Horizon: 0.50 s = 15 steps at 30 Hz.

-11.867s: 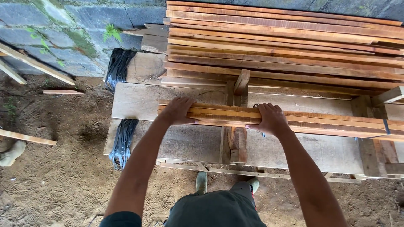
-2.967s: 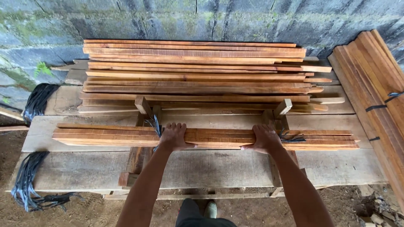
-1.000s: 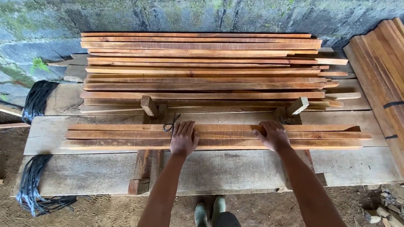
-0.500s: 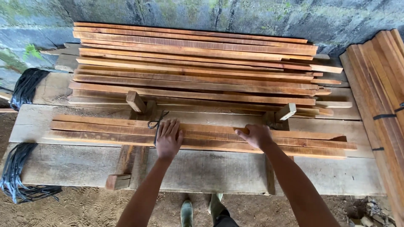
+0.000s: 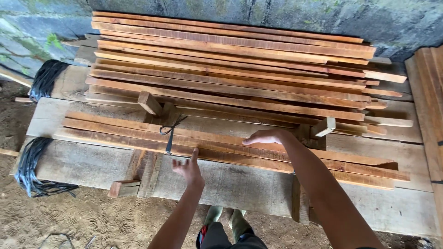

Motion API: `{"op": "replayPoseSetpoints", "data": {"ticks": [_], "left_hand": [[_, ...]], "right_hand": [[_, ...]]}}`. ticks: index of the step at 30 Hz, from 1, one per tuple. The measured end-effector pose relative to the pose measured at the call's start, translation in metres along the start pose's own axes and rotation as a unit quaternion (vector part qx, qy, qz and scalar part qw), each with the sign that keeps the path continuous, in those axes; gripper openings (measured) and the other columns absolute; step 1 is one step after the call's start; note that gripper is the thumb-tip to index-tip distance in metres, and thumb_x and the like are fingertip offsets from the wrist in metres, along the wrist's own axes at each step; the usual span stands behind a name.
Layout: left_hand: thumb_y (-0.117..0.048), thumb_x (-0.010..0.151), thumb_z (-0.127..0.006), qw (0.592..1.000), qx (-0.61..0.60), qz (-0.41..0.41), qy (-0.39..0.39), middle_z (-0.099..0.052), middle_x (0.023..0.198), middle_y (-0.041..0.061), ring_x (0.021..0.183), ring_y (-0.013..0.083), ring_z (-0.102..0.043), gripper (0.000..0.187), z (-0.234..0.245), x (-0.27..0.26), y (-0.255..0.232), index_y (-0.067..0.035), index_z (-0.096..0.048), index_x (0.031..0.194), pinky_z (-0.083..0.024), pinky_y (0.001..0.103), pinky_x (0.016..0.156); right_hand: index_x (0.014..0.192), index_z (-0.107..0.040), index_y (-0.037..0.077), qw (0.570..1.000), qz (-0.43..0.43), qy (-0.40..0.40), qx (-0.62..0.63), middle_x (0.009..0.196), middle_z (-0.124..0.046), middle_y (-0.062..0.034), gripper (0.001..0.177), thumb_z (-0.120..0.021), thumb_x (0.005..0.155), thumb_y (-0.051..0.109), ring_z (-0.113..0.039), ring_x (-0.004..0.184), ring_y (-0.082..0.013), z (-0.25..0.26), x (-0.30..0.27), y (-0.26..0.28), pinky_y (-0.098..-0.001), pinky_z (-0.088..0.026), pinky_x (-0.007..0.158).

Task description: Bundling long slats of wood together using plastic ties and tightening them with a tool.

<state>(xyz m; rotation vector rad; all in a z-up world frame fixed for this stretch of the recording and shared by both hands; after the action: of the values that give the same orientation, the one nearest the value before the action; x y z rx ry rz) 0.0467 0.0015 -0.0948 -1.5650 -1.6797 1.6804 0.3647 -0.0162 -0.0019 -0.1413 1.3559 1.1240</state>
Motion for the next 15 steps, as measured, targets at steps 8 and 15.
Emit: {"op": "replayPoseSetpoints", "data": {"ticks": [8, 15], "left_hand": [[-0.05, 0.085, -0.087, 0.972, -0.064, 0.212, 0.082, -0.014, 0.163, 0.033, 0.154, 0.0501, -0.02, 0.119, -0.039, -0.002, -0.014, -0.001, -0.009, 0.161, -0.028, 0.075, 0.116], [-0.045, 0.074, -0.097, 0.977, -0.063, 0.202, 0.022, -0.023, 0.154, 0.04, 0.146, 0.059, -0.028, 0.122, -0.033, 0.01, -0.017, 0.007, -0.023, 0.156, -0.026, 0.088, 0.105]], "right_hand": [[0.157, -0.044, 0.007, 0.999, -0.046, 0.025, 0.002, 0.171, -0.023, -0.0177, 0.104, -0.06, 0.085, 0.081, -0.01, 0.159, -0.042, -0.018, -0.021, 0.024, -0.058, -0.003, 0.129], [0.119, -0.074, 0.008, 0.992, -0.019, -0.088, -0.085, 0.128, -0.067, -0.0217, 0.093, -0.079, 0.065, 0.084, -0.06, 0.127, -0.0398, -0.019, 0.019, -0.009, -0.047, -0.046, 0.106]]}}
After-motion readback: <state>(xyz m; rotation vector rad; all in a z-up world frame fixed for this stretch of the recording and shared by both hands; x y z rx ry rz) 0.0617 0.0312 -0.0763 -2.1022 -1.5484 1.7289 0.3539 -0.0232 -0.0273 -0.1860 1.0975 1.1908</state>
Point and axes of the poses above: each hand's wrist, its own x-axis towards the middle knuckle, its own z-axis out of the back of the hand, y = z × x, the point moved 10 cm from there along x, towards the middle knuckle
